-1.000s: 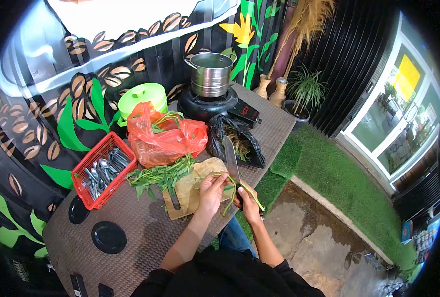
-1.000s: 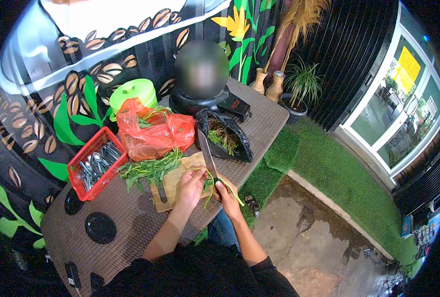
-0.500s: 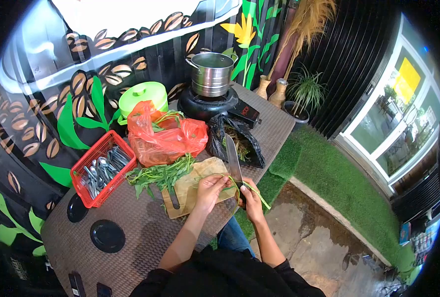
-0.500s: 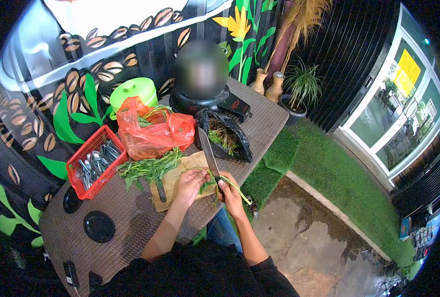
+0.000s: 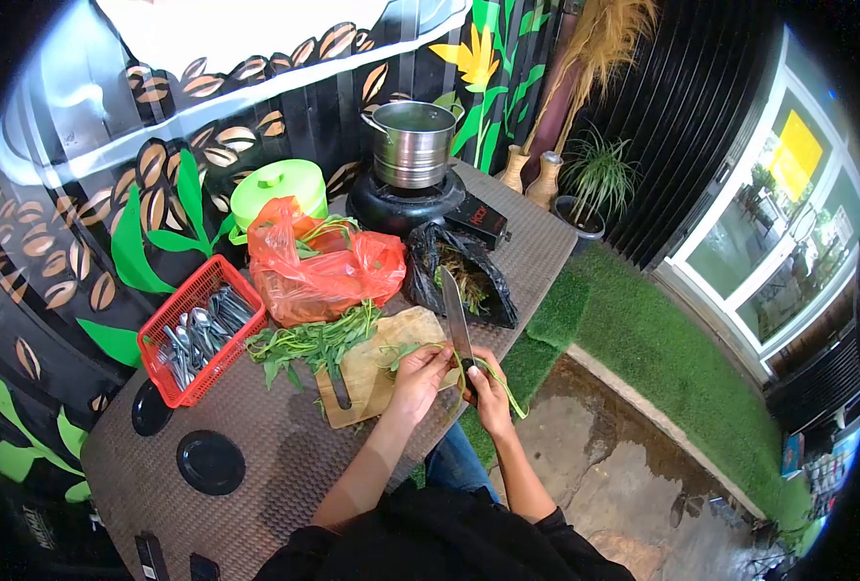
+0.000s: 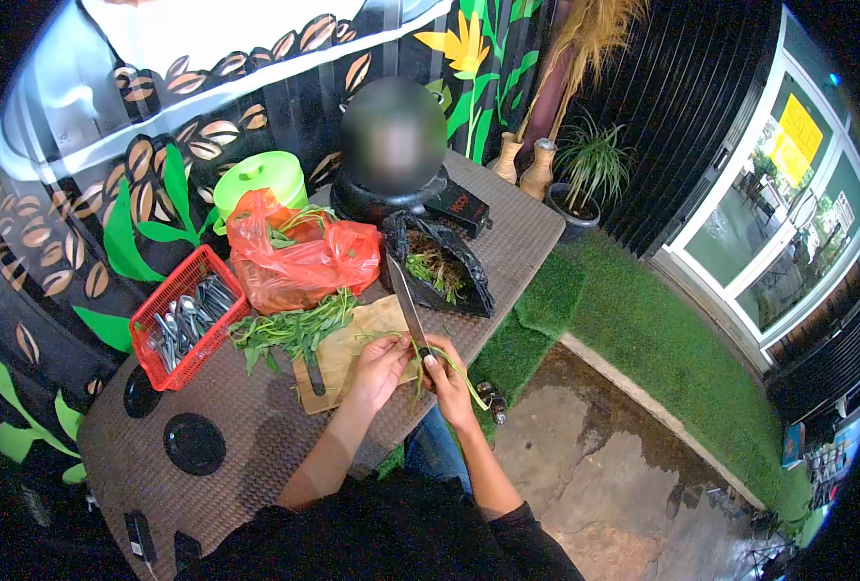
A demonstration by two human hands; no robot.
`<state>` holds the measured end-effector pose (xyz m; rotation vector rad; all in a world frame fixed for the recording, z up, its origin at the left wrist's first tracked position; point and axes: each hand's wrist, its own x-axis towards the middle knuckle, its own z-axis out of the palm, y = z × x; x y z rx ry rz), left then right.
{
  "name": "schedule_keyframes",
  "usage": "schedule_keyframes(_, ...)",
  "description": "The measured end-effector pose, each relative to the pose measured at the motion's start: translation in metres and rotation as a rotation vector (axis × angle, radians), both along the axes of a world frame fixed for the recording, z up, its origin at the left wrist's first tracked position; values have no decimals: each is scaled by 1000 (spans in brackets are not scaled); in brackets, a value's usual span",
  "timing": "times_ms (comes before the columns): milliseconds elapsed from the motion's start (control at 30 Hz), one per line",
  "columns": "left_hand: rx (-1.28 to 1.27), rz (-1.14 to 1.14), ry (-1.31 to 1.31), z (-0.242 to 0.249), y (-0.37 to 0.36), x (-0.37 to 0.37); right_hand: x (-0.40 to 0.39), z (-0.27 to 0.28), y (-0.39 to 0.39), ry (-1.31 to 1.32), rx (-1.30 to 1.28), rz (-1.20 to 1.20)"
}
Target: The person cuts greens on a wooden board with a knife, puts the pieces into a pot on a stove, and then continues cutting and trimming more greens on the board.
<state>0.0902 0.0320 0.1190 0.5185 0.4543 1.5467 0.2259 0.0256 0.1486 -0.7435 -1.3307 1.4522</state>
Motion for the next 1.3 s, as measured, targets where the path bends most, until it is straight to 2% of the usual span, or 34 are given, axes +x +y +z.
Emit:
schedule_keyframes(333,-24,-117,139,3,1,-16,1,3,1,-35,-7,-9)
schedule_keyframes(400,-35,-103,342,4,4,-20,2,5,1,-53,-16,-3)
schedule_keyframes(433,-33,-104,342,4,4,-21,3,5,2,-70,-24,2)
schedule_keyframes(533,-9,-57,247,1,5,-22,2,-1,5,51,-57,50)
schedule_keyframes(600,-110,-55,78,0,5,-21,-1,-5,6,40,-42,47)
schedule_keyframes(833,-128,-132,-45,-3,4,-22,-4,1,5,-14,9,55)
schedule_keyframes(1000,-102,-198,-252,-12,8,-16,-6,1,4,-18,21,38)
schedule_keyframes(1233,-115,-181,-211,-18,10,-12,-7,-2,6,-87,91,-31)
schedule_keyframes(1300,-90,-203,-184,-19,10,-15,-4,1,6,-75,51,15)
